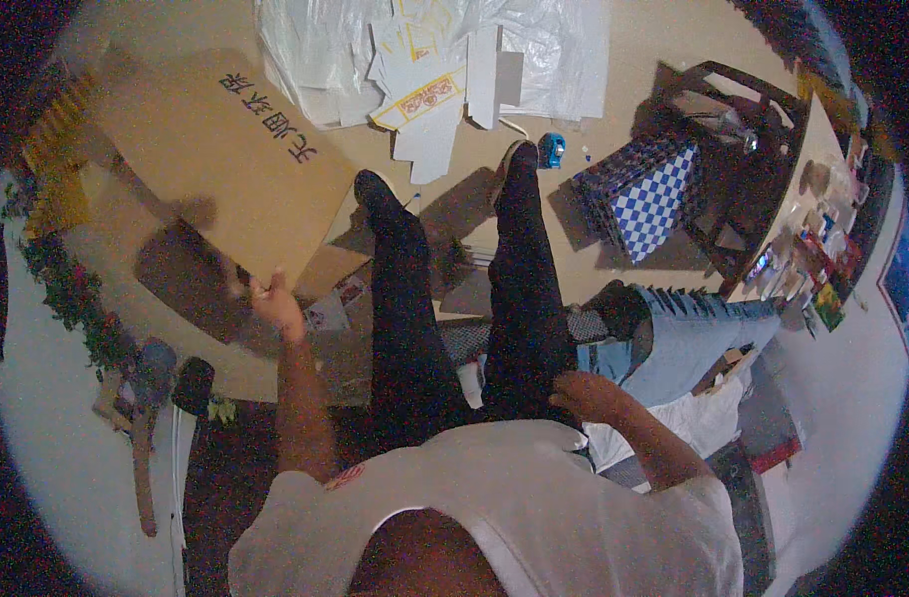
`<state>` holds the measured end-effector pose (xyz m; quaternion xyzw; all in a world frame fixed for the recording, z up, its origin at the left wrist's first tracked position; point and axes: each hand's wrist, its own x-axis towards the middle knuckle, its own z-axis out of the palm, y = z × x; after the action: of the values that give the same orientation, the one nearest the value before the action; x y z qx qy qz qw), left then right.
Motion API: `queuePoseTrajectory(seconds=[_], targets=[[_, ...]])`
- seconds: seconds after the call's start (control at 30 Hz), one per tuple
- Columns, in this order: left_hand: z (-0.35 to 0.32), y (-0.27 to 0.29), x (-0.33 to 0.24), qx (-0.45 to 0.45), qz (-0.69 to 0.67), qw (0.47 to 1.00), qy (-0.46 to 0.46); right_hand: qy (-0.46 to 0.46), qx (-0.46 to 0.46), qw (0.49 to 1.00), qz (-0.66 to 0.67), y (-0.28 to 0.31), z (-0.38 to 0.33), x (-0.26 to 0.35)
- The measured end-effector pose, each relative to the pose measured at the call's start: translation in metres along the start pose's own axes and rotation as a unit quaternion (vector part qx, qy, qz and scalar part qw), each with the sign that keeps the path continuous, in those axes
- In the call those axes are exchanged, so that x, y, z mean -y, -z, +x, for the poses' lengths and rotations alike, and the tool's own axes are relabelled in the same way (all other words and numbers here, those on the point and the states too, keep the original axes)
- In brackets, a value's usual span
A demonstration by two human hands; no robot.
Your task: The person sits on the floor and assembles small rectangular boxes from flat printed cardboard sheets. They fold the sheets along pre-scored lines and use a tape dispenser to secure the edges, creating finished boxes.
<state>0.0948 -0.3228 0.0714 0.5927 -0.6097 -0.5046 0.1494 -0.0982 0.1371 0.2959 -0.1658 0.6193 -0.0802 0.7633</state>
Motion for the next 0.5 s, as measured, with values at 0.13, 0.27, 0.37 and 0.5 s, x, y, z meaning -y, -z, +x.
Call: queuePoseTrajectory(seconds=[0.13, 0.27, 0.37, 0.5], targets=[[-0.027, 0.046, 0.022, 0.007, 0.288, 0.954, -0.083, -0.004, 0.111, 0.990, -0.090, 0.037, 0.021, -0.040], [-0.070, 0.049, 0.020, -0.051, 0.547, 0.830, -0.093, -0.009, 0.171, 0.980, -0.097, 0.079, 0.019, -0.066], [-0.072, 0.071, 0.071, -0.050, 0.439, 0.897, -0.018, -0.122, 0.090, 0.936, 0.317, 0.087, 0.024, -0.109], [-0.062, -0.048, -0.010, -0.115, 0.448, 0.877, -0.130, -0.072, -0.250, 0.944, 0.200, 0.068, 0.087, -0.226]])
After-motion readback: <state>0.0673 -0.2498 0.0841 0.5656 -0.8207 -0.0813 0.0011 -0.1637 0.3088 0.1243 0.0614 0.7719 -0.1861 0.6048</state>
